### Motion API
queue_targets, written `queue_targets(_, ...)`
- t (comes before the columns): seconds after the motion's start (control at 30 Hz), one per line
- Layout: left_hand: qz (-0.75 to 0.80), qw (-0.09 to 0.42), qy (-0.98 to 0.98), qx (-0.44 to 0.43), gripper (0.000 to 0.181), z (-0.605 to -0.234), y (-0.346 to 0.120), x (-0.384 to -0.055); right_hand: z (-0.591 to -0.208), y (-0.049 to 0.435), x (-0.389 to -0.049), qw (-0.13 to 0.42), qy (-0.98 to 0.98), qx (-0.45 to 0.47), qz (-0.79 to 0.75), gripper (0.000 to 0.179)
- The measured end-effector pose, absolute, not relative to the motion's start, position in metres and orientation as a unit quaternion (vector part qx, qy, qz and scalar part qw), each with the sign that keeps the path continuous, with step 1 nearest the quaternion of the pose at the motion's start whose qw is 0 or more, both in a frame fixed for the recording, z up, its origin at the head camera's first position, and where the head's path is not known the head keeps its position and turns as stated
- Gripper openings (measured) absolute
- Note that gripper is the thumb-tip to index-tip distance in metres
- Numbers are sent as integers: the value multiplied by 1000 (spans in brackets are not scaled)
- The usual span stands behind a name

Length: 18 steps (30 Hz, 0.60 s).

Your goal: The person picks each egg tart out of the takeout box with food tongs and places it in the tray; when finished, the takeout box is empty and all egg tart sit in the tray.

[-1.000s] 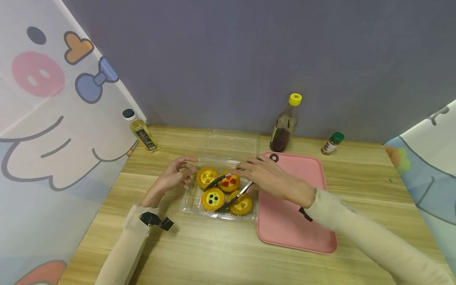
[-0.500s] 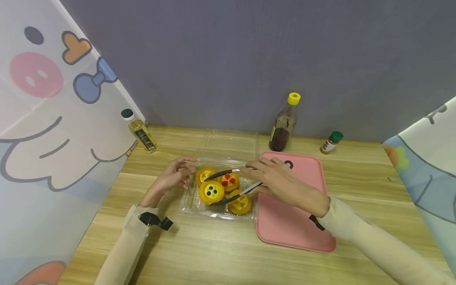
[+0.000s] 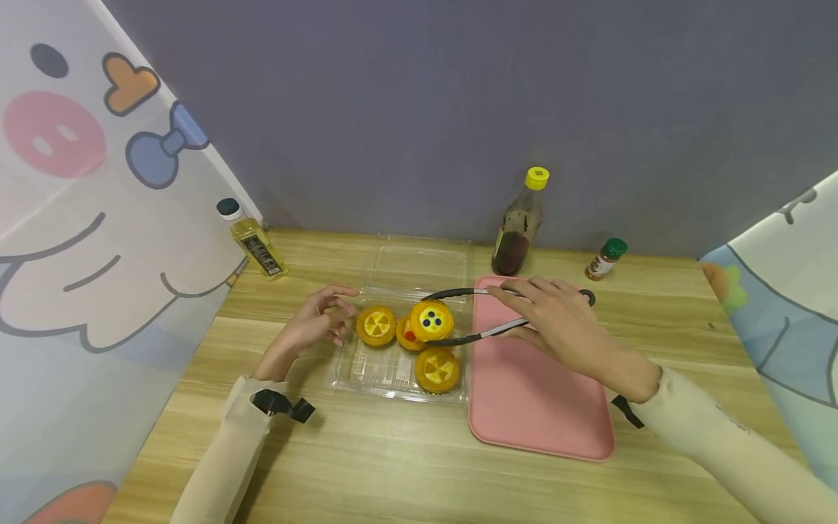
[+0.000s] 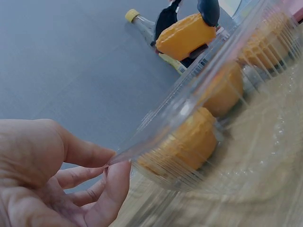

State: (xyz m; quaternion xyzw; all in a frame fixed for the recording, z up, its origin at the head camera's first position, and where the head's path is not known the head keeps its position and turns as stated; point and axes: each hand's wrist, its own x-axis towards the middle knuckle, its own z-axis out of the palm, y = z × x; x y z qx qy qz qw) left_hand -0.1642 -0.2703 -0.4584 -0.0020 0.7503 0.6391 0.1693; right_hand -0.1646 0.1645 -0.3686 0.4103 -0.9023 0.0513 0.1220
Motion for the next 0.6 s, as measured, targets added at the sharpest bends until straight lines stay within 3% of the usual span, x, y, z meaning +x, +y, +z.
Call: queue_targets(0.6, 631, 170, 756, -7, 42, -458, -271, -164, -364, 225, -169, 160, -917, 364, 26, 73)
